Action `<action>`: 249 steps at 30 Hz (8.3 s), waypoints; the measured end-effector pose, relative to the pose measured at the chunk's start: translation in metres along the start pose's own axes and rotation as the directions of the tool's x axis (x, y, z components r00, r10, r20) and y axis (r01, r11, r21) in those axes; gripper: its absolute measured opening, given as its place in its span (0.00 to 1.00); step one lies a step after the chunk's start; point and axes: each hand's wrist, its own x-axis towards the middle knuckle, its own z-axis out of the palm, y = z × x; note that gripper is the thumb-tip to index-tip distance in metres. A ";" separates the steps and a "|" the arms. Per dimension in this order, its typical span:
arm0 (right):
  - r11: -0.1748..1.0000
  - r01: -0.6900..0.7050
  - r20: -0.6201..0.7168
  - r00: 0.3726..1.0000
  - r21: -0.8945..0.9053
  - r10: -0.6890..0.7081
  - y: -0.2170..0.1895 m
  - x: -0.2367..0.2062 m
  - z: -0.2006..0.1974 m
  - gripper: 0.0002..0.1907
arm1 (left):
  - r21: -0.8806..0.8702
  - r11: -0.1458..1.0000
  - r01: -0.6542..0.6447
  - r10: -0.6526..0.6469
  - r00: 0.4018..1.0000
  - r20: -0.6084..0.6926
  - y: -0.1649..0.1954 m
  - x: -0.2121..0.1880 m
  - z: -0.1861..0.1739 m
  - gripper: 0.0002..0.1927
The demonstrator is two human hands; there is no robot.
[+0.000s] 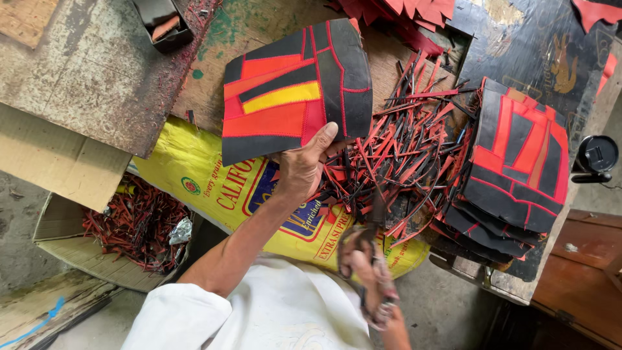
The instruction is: The person uses shears to trim the edges of a red, black, and yellow patterned leather piece. They rotate the piece to cut along different sides, then place it on a stack of similar finished pieces. The person repeats this process with another leather piece.
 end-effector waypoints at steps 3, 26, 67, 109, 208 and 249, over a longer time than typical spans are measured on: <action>0.952 -0.125 -0.118 0.988 -0.281 0.094 0.007 0.002 0.028 0.20 | 0.009 0.999 0.040 -0.040 0.999 0.029 0.000 -0.008 0.001 0.16; 0.712 -0.051 -0.164 0.982 -0.700 -0.091 -0.058 0.049 0.060 0.23 | -0.129 0.985 0.115 -0.105 0.991 0.081 0.009 -0.046 0.009 0.16; 0.768 -0.115 -0.337 0.932 -0.631 -0.137 -0.051 0.050 0.064 0.04 | -0.056 0.994 0.096 -0.090 0.991 0.103 -0.004 -0.048 0.003 0.13; 0.722 -0.061 -0.285 0.939 -0.689 -0.193 -0.063 0.043 0.072 0.08 | -0.079 0.911 0.404 -0.392 0.910 0.132 -0.018 -0.081 -0.029 0.20; 0.818 -0.091 -0.311 0.944 -0.568 -0.111 -0.042 0.032 0.042 0.12 | -0.204 0.901 0.382 -0.384 0.923 0.030 0.000 -0.089 -0.027 0.11; 0.843 -0.161 -0.440 0.892 -0.513 -0.098 -0.059 0.046 0.052 0.08 | -0.140 0.771 0.621 -0.620 0.782 0.059 -0.009 -0.113 -0.047 0.20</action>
